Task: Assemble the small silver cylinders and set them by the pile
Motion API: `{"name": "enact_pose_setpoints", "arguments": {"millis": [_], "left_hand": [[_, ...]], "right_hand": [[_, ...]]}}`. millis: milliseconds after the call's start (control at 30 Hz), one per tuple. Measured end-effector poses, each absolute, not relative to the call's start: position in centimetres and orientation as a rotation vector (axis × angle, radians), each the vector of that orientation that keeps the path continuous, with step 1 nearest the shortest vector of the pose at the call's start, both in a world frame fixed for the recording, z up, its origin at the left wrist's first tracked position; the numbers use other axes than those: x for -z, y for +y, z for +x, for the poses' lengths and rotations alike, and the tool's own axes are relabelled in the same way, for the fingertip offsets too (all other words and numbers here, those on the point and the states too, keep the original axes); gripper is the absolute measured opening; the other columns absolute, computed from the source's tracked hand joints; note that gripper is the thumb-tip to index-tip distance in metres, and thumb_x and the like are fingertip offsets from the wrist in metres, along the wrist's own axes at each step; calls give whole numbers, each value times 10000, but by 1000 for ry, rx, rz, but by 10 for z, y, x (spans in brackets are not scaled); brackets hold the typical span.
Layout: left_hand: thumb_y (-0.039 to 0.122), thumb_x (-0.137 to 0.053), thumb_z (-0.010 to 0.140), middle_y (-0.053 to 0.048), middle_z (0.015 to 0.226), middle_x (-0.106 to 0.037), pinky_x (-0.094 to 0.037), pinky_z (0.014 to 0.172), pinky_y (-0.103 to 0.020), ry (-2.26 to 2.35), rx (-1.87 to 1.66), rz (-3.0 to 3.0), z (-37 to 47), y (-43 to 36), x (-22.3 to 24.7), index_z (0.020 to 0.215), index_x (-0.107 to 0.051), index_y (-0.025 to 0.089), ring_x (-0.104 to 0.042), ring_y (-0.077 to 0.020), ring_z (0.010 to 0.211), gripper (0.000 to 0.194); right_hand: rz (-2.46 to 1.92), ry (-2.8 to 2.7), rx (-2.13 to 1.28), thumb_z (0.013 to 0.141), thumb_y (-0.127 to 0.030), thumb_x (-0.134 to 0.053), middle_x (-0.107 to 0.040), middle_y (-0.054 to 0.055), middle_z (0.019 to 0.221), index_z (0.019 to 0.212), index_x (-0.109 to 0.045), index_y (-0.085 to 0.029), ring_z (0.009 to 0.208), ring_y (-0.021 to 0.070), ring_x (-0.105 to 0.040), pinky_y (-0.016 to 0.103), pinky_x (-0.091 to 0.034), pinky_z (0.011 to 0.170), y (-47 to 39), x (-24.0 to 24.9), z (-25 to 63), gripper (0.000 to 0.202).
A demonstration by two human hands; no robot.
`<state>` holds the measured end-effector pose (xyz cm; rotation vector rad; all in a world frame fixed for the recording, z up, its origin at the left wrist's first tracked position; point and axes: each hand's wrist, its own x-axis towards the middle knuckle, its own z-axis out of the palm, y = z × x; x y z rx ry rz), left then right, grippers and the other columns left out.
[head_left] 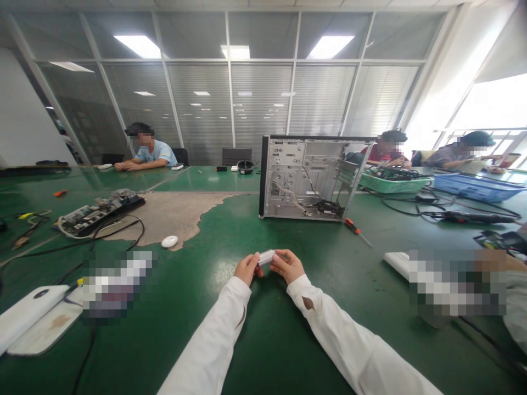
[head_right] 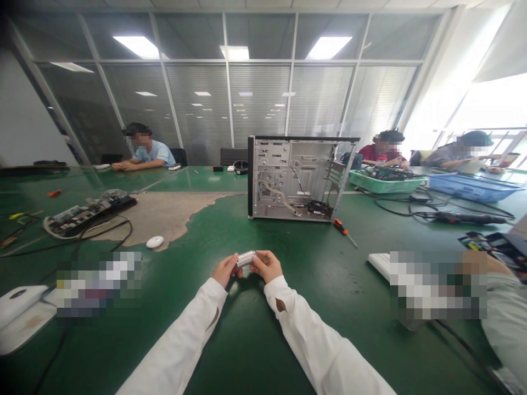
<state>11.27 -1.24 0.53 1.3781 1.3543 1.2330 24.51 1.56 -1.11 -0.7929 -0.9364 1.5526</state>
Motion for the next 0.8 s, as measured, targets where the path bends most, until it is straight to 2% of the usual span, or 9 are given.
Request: {"name": "enact_pose_setpoints", "arguments": {"millis": [67,133,200,300,400,600,800], "left_hand": [[424,-359,732,24,487,-539,-356,460,-196,1375,-1248,1433,114,-13,-4,697,-491,152,-498,-93,457,304],[371,-464,685,16,614,-572,-391,509,-200,1394,-1301,1533,115,-14,-2,792,-468,165,-520,-93,523,232],[298,-553,621,9,728,-573,-404,528,-200,1407,-1349,1644,115,-14,0,878,-431,182,-527,-95,580,307],[249,-564,609,-2,778,-562,-386,467,-180,1411,-1342,1739,114,-12,3,919,-406,195,-529,-102,612,352],[252,-551,622,-12,775,-567,-388,460,-181,1429,-1331,1746,112,-9,5,905,-419,188,-534,-108,625,318],[352,-525,638,-25,683,-596,-436,574,-248,1540,-1361,1625,109,-8,3,809,-476,151,-556,-127,605,269],[438,-415,692,20,498,-568,-410,481,-221,1611,-1247,1554,112,-11,-6,664,-499,167,-518,-107,441,285]], "right_hand": [[-804,-902,-1564,495,-308,-671,-601,-13,635,755,-489,-164,576,103,-569,246,-474,554,17,12,245,348],[-825,-854,-1560,496,-306,-673,-599,-18,605,748,-485,-164,563,99,-568,224,-466,531,19,13,246,345],[-837,-808,-1541,497,-312,-672,-594,-23,580,742,-479,-166,549,100,-568,207,-455,502,21,15,247,344],[-838,-779,-1507,507,-329,-663,-589,-25,562,739,-478,-168,536,103,-568,198,-446,475,24,17,247,337],[-847,-792,-1482,508,-330,-660,-587,-23,566,746,-484,-165,543,107,-568,210,-457,487,25,17,246,339],[-830,-849,-1498,475,-294,-678,-594,-3,685,812,-486,-159,650,135,-577,272,-486,574,24,18,244,410],[-811,-867,-1492,468,-290,-684,-586,-5,700,825,-483,-165,627,120,-566,280,-483,581,25,21,242,429]]}}
